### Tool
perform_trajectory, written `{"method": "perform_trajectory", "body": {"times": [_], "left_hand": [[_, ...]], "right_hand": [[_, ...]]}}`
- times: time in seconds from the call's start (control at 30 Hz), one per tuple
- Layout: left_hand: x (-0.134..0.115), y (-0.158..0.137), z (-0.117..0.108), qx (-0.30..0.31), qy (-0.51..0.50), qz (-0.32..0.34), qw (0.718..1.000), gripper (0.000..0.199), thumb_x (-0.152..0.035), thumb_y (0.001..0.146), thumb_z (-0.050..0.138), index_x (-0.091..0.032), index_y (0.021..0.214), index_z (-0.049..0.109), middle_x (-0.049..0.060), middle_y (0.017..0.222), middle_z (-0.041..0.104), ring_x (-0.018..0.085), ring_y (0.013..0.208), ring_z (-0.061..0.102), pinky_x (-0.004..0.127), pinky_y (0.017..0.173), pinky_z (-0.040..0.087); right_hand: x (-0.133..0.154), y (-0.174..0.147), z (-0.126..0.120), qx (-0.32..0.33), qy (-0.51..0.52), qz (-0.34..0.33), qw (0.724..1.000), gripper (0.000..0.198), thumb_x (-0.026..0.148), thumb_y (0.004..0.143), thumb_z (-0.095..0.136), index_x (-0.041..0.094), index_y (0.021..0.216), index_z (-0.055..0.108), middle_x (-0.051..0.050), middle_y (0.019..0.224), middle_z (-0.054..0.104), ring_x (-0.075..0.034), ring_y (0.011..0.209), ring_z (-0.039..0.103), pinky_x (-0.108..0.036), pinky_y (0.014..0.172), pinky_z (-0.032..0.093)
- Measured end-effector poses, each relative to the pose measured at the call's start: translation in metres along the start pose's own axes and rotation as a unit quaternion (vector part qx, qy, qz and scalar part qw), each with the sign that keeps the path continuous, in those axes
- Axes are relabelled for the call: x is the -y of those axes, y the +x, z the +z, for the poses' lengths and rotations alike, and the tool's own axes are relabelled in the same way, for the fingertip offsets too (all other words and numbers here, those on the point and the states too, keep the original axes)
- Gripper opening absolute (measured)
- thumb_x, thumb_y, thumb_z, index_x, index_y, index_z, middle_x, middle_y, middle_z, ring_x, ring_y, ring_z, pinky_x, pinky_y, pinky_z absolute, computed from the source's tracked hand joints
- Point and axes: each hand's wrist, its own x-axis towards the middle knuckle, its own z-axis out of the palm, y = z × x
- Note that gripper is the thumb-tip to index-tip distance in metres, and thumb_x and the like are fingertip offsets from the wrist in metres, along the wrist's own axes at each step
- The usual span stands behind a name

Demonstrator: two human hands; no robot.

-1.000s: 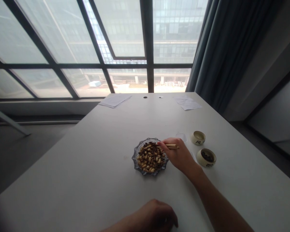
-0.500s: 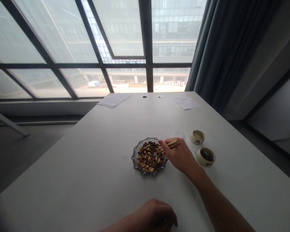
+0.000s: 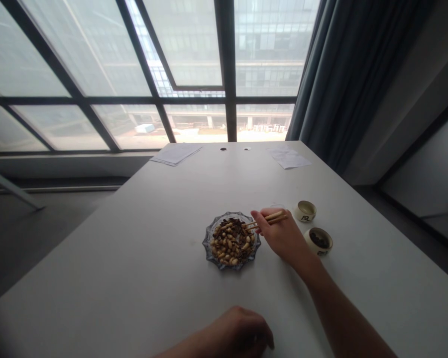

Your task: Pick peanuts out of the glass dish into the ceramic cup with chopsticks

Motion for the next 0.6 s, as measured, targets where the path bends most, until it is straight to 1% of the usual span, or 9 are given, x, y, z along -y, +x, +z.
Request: {"method": "perform_trajectory", "body": {"times": [0.17,0.3,0.37,0.5,0.6], "left_hand": [[0.0,0.002,0.0,0.001,-0.001,0.001,1.0,0.034,0.0,0.075,0.059,-0.016,0.099,0.077,0.004,0.085,0.079,0.015,0.072,0.071,0.02,0.072,0.054],[0.005,0.002,0.002,0.008,0.009,0.006,1.0,0.034,-0.001,0.074,0.06,-0.015,0.1,0.077,0.004,0.083,0.078,0.015,0.069,0.07,0.02,0.07,0.054],[0.006,0.001,0.002,0.007,0.009,0.005,1.0,0.034,-0.001,0.074,0.06,-0.015,0.1,0.077,0.004,0.082,0.078,0.015,0.068,0.07,0.02,0.07,0.054],[0.003,0.0,0.001,-0.004,0.007,0.004,1.0,0.033,0.0,0.075,0.059,-0.015,0.099,0.076,0.005,0.085,0.079,0.016,0.071,0.071,0.02,0.072,0.054],[-0.002,0.002,-0.001,-0.004,0.006,0.002,1.0,0.034,0.0,0.074,0.058,-0.016,0.098,0.076,0.004,0.086,0.079,0.016,0.072,0.072,0.02,0.071,0.054]], "right_hand": [[0.002,0.0,0.005,0.019,-0.012,-0.034,0.999,0.038,0.045,0.096,0.057,0.018,0.073,0.071,-0.004,0.065,0.073,-0.021,0.065,0.069,-0.028,0.062,0.05],[0.003,0.0,0.002,0.064,-0.032,-0.019,0.997,0.045,0.046,0.097,0.054,0.018,0.064,0.066,-0.002,0.059,0.069,-0.018,0.058,0.065,-0.026,0.055,0.046],[0.003,0.0,0.0,0.066,-0.027,-0.007,0.997,0.047,0.047,0.098,0.052,0.018,0.063,0.064,-0.002,0.058,0.068,-0.018,0.056,0.065,-0.026,0.055,0.046],[0.0,0.001,0.003,0.03,0.016,0.001,0.999,0.04,0.047,0.097,0.054,0.017,0.076,0.071,-0.004,0.065,0.072,-0.02,0.062,0.07,-0.027,0.06,0.052],[-0.001,0.002,0.012,0.055,0.063,-0.003,0.996,0.037,0.047,0.096,0.056,0.018,0.081,0.073,-0.005,0.071,0.074,-0.022,0.069,0.073,-0.027,0.062,0.054]]}}
